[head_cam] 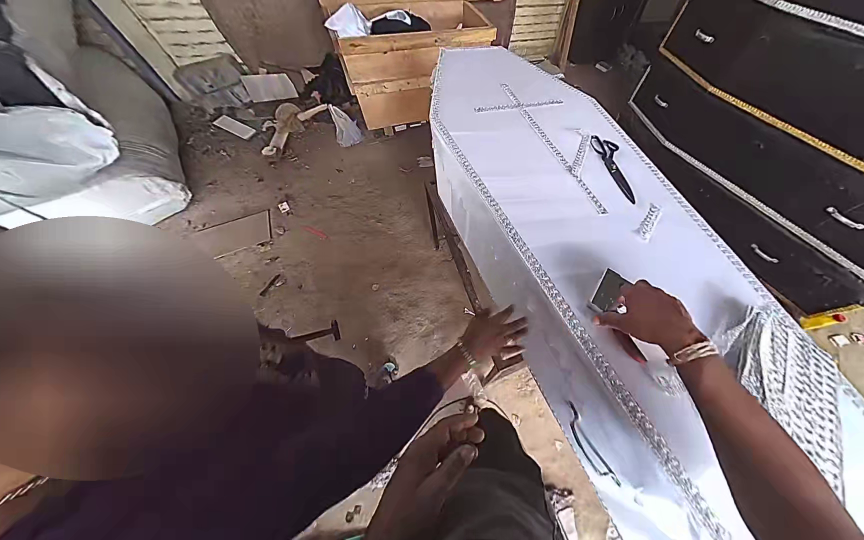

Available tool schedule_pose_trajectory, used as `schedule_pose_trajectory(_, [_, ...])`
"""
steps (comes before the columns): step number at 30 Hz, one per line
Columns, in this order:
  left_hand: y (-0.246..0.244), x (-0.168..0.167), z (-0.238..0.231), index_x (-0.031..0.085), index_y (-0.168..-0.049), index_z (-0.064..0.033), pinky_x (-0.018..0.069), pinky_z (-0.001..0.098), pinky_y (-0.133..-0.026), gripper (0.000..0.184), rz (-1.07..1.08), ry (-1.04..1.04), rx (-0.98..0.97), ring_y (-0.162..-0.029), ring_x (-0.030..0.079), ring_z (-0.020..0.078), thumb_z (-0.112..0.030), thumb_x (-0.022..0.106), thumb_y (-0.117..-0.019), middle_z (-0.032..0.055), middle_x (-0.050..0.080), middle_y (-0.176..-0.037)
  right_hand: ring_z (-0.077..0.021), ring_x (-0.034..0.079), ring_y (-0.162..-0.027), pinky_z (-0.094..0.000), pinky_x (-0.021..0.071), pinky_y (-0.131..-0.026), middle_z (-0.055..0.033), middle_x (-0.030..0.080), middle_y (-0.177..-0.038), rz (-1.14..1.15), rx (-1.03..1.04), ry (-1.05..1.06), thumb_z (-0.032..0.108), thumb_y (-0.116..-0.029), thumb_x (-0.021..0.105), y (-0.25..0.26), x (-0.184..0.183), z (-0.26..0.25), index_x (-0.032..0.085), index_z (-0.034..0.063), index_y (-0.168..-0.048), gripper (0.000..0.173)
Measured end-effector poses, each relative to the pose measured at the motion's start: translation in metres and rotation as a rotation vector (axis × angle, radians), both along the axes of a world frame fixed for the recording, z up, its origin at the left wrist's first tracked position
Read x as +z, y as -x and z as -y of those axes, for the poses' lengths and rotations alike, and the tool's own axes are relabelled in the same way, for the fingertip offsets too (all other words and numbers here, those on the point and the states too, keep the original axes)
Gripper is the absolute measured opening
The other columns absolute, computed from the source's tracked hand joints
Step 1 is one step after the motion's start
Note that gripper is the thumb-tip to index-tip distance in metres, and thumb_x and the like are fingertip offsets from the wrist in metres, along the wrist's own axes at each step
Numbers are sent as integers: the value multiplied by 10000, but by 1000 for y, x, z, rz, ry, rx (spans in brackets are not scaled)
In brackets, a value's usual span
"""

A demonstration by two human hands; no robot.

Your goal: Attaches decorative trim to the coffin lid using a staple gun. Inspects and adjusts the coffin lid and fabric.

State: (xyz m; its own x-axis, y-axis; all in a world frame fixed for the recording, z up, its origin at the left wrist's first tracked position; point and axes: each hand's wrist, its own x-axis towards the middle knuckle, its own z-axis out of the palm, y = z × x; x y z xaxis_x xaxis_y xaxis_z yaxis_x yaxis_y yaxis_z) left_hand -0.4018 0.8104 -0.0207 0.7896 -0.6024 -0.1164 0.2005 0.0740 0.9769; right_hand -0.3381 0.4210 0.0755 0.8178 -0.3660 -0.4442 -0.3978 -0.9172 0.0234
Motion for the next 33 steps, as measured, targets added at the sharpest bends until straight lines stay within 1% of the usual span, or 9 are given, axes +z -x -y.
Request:
schedule_pose_trajectory(1, [-16,-4,3,463,-1414,110,554,361,-982,458,-44,29,-11,-1175,663,220,-68,537,-1000,202,619,-1354,-465,649,-1096,-675,504,-876,-281,676,-1123,-51,16,22,751,-813,682,-12,11,1,713,-8,-1046,794])
schedule_pose_trajectory(3, [-16,-12,-3,523,-1375,87,606,395,-896,374,-100,2,139,-1066,711,243,-57,523,-1030,176,689,-1250,-460,668,-1029,-687,501,-844,-273,695,-1024,-74,24,44,729,-870,627,-40,31,5,707,-11,-993,754])
schedule_pose_trajectory(7, [-49,-5,13,596,-1321,28,624,378,-796,331,-211,-120,400,-953,735,257,-93,523,-1022,155,734,-1133,-451,655,-1126,-687,482,-935,-243,706,-1147,142,74,-29,479,-1017,578,-116,28,39,710,52,-1198,483])
schedule_pose_trajectory(10, [-83,-4,29,611,-1303,35,633,388,-802,321,-179,-128,408,-947,736,274,-90,529,-1019,168,732,-1129,-407,698,-1055,-668,516,-933,-200,739,-1095,372,64,-255,334,-1011,633,-175,-11,72,718,60,-1215,352])
schedule_pose_trajectory(13, [-113,4,43,628,-1283,31,634,387,-792,302,-187,-135,342,-935,739,273,-87,538,-1020,167,737,-1109,-392,696,-1032,-637,527,-930,-204,727,-1096,526,-49,-379,266,-994,669,-220,-35,86,662,17,-1287,384])
schedule_pose_trajectory(19, [-202,5,68,655,-1237,40,625,383,-812,288,-100,-157,239,-926,735,278,-97,545,-1008,178,743,-1066,-452,641,-1131,-650,512,-953,-271,623,-1287,643,-219,-341,231,-959,708,-272,-63,88,560,50,-1429,524])
schedule_pose_trajectory(27, [-385,-2,92,704,-1109,17,644,349,-773,198,130,65,55,-817,751,209,-24,558,-981,115,763,-936,-428,683,-965,-632,551,-802,-236,664,-1172,703,-403,-114,270,-1012,608,-298,-74,80,708,171,-1302,323])
schedule_pose_trajectory(31, [-479,3,82,724,-1113,-59,630,330,-779,181,145,142,-55,-814,730,180,-113,585,-1011,64,751,-935,-354,700,-964,-596,559,-808,-171,713,-1091,868,-449,-31,195,-1005,627,-300,-84,61,784,112,-1128,216])
schedule_pose_trajectory(33, [-517,11,90,724,-1116,-66,629,325,-782,172,166,208,-130,-825,726,173,-132,606,-1012,60,746,-948,-271,697,-948,-492,581,-834,-138,712,-1038,986,-490,-31,187,-999,640,-303,-63,43,787,88,-1089,199])
